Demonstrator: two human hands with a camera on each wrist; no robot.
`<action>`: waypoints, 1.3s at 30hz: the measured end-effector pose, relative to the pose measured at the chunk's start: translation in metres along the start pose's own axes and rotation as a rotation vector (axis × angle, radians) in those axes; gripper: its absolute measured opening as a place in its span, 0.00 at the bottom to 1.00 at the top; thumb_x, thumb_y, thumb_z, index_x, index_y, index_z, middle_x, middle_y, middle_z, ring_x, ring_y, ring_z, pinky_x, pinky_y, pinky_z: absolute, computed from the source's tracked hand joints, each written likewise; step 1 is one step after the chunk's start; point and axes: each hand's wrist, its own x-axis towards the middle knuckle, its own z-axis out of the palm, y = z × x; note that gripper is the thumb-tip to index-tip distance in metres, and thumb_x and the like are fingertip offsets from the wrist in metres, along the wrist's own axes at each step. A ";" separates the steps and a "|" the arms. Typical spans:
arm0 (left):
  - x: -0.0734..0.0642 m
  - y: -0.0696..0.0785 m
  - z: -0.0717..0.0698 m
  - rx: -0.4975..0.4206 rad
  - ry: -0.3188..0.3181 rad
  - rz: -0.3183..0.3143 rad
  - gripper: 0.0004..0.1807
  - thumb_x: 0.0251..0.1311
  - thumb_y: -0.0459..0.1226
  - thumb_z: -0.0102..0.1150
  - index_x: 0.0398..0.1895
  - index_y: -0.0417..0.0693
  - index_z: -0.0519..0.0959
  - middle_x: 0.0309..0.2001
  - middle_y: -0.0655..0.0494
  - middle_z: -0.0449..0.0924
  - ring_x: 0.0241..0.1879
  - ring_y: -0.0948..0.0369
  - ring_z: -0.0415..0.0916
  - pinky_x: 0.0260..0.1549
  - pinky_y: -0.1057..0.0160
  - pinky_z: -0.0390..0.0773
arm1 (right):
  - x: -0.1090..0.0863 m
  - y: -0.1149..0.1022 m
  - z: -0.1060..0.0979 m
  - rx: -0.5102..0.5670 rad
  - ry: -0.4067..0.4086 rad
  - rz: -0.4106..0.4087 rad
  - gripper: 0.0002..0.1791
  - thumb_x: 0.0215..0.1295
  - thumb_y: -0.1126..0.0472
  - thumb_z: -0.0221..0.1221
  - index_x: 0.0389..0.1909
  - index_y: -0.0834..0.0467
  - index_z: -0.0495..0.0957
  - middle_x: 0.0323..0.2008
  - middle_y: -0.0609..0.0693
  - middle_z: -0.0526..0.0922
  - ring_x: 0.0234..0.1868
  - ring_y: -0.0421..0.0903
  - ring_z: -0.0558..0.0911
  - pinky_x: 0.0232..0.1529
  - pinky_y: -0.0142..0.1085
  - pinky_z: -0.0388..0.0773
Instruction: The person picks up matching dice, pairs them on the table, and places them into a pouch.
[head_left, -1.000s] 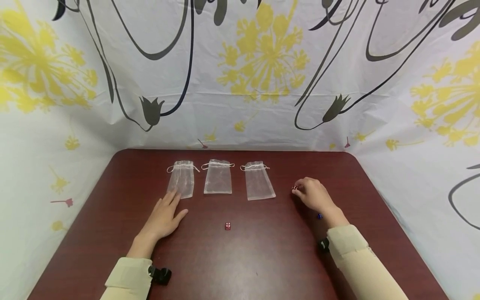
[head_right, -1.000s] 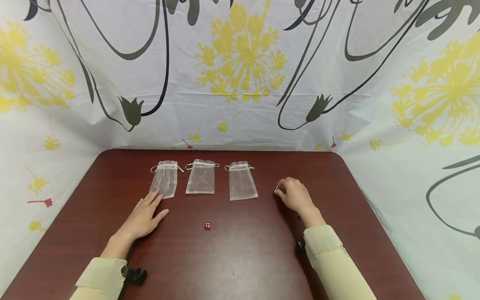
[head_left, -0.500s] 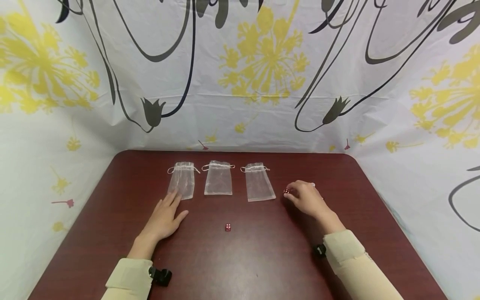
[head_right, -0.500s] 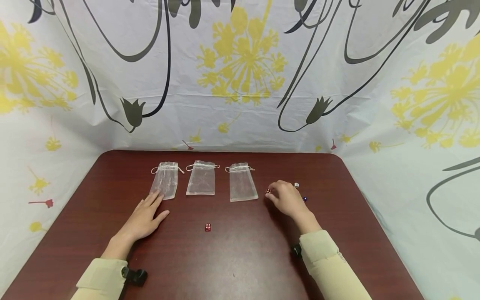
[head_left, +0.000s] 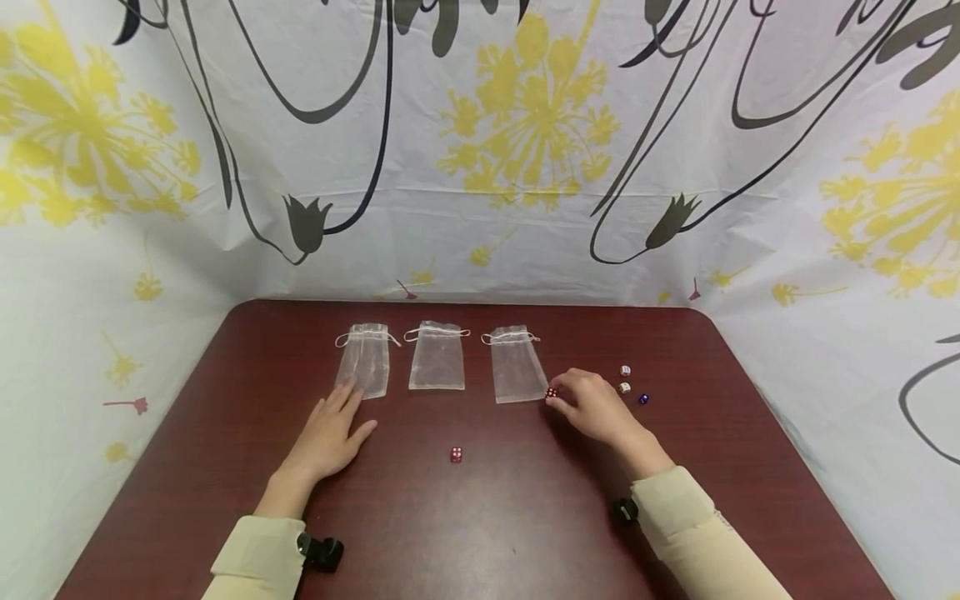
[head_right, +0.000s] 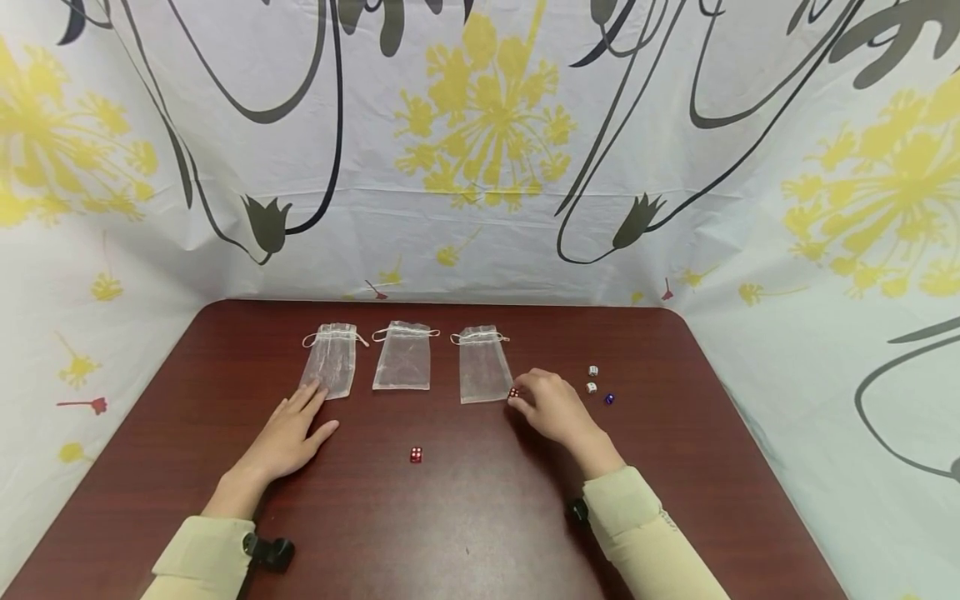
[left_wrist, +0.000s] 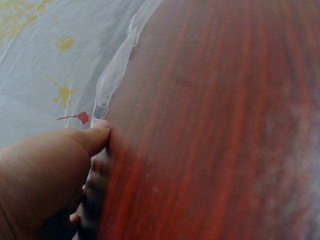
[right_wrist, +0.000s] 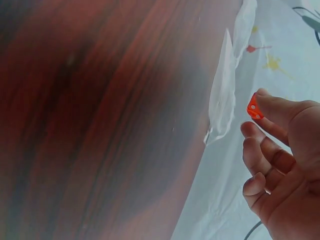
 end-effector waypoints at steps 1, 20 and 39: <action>0.000 0.000 0.000 0.000 0.000 0.000 0.36 0.74 0.46 0.55 0.75 0.31 0.60 0.77 0.34 0.51 0.76 0.38 0.48 0.72 0.35 0.47 | 0.000 -0.002 0.001 0.000 -0.006 -0.002 0.08 0.60 0.62 0.72 0.38 0.59 0.85 0.35 0.48 0.85 0.37 0.49 0.84 0.39 0.49 0.80; -0.001 0.000 -0.001 0.002 0.000 -0.004 0.36 0.74 0.46 0.55 0.75 0.31 0.60 0.77 0.34 0.51 0.76 0.38 0.48 0.73 0.36 0.46 | 0.004 -0.027 0.021 0.015 -0.142 -0.090 0.08 0.64 0.59 0.69 0.40 0.58 0.84 0.35 0.48 0.84 0.39 0.47 0.84 0.40 0.46 0.82; 0.001 0.003 -0.001 0.011 0.013 -0.002 0.38 0.72 0.46 0.57 0.75 0.30 0.60 0.76 0.31 0.53 0.76 0.36 0.47 0.72 0.35 0.47 | 0.003 -0.048 0.032 0.082 -0.271 -0.185 0.04 0.63 0.58 0.70 0.34 0.51 0.84 0.30 0.39 0.80 0.34 0.38 0.79 0.36 0.37 0.78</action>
